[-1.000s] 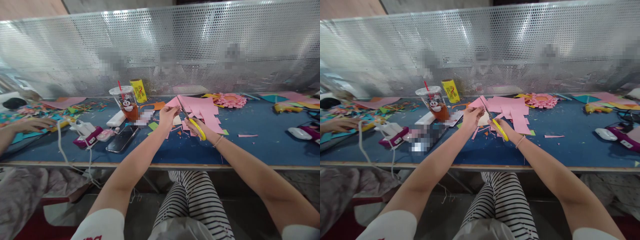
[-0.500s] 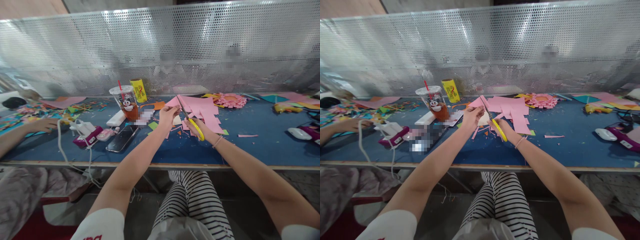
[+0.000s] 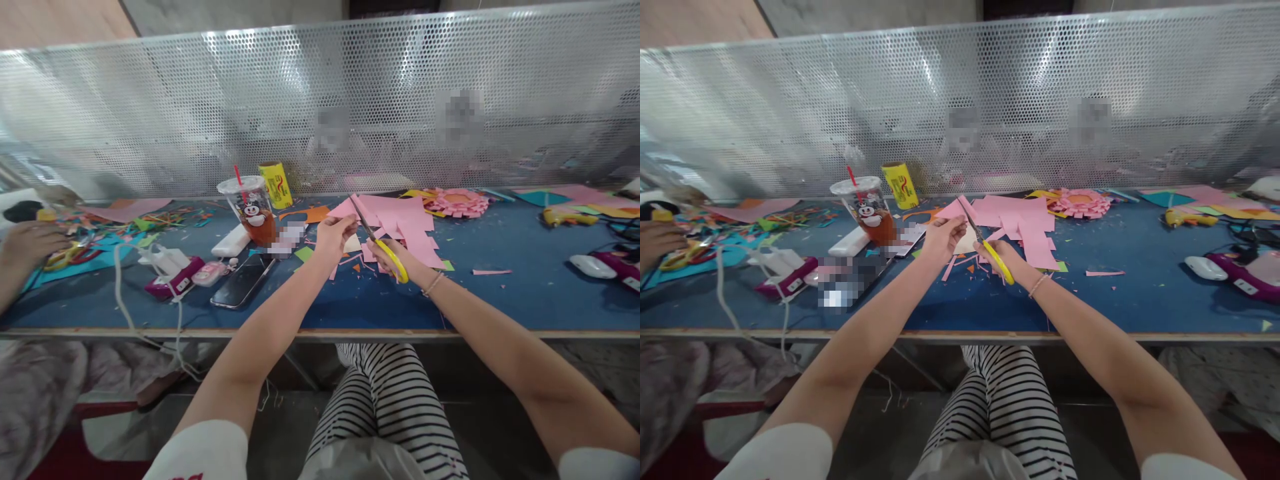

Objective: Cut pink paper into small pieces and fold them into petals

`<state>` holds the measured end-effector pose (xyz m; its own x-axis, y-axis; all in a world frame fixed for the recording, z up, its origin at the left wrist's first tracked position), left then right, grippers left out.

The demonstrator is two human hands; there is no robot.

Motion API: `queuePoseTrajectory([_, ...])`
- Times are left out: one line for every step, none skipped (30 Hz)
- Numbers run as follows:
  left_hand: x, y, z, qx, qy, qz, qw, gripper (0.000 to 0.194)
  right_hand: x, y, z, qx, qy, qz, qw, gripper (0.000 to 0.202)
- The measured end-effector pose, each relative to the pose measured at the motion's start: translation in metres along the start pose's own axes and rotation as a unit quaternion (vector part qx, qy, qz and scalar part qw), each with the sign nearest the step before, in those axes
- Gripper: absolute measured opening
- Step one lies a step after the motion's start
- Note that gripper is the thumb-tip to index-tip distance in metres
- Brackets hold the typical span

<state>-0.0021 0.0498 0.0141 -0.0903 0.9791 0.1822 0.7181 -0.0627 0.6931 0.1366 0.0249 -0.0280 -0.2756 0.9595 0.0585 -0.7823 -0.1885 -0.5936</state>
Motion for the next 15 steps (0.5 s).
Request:
queuePoseTrajectory([0.0001,-0.0002,0.0001,0.001,-0.003,-0.001,1.0,0.012,0.0002,0.0003,0.0002,-0.003,0.001,0.004,1.0,0.047])
queuePoseTrajectory([0.0,-0.0003,0.0002,0.002,-0.007,-0.002,1.0,0.012,0.0004,0.0005,0.0006,-0.009,-0.003,0.007,1.0,0.048])
queuePoseTrajectory([-0.0004,-0.0002,0.0003,0.004,-0.01,-0.002,1.0,0.012,0.0006,0.0005,0.0012,-0.014,-0.01,0.008,1.0,0.048])
queuePoseTrajectory([-0.001,0.0001,0.0006,0.006,-0.012,-0.001,1.0,0.012,0.0005,0.0004,0.0017,-0.015,-0.017,0.008,1.0,0.048])
queuePoseTrajectory([-0.0019,0.0004,0.001,0.009,-0.015,-0.001,1.0,0.013,0.0003,0.0003,0.0023,-0.013,-0.024,0.007,1.0,0.049])
queuePoseTrajectory([-0.0029,0.0008,0.0017,0.011,-0.019,-0.001,1.0,0.013,-0.0002,0.0003,0.0028,-0.009,-0.029,0.007,1.0,0.049])
queuePoseTrajectory([-0.0041,0.0013,0.0024,0.015,-0.024,-0.001,1.0,0.013,-0.0008,0.0003,0.0033,-0.004,-0.033,0.008,0.999,0.05])
queuePoseTrajectory([-0.0051,0.0018,0.0033,0.019,-0.03,0.0,0.999,0.012,-0.0016,0.0003,0.0038,0.001,-0.036,0.009,0.999,0.05])
queuePoseTrajectory([-0.0059,0.0023,0.0041,0.023,-0.035,0.001,0.999,0.012,-0.0023,0.0006,0.0043,0.003,-0.038,0.011,0.999,0.05])
queuePoseTrajectory([-0.0065,0.0027,0.0047,0.025,-0.038,0.003,0.999,0.011,-0.003,0.001,0.0048,0.002,-0.04,0.013,0.999,0.051])
queuePoseTrajectory([-0.0068,0.003,0.0051,0.026,-0.041,0.004,0.999,0.011,-0.0035,0.0013,0.005,-0.001,-0.041,0.013,0.999,0.051])
queuePoseTrajectory([-0.0068,0.0031,0.0053,0.026,-0.042,0.004,0.999,0.012,-0.0037,0.0016,0.005,-0.006,-0.041,0.012,0.999,0.051])
queuePoseTrajectory([-0.0067,0.003,0.0053,0.026,-0.043,0.002,0.999,0.012,-0.0037,0.0019,0.0048,-0.012,-0.04,0.009,0.999,0.051])
queuePoseTrajectory([-0.0065,0.0028,0.0052,0.026,-0.044,0.0,0.999,0.012,-0.0036,0.0021,0.0045,-0.018,-0.039,0.006,0.999,0.052])
queuePoseTrajectory([-0.0063,0.0026,0.005,0.025,-0.045,-0.002,0.999,0.012,-0.0033,0.0021,0.0043,-0.025,-0.04,0.002,0.999,0.051])
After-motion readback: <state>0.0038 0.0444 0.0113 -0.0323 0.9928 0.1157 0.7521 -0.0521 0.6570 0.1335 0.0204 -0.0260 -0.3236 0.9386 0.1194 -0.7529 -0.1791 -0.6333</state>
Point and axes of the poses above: each hand's wrist, its own x-axis towards the middle knuckle, its own y-axis out of the palm, z = x × y, the point moved 5 cm from there along x, towards the middle knuckle, and after that the axes turned 13 degrees about -x, right-handed, at the moved point
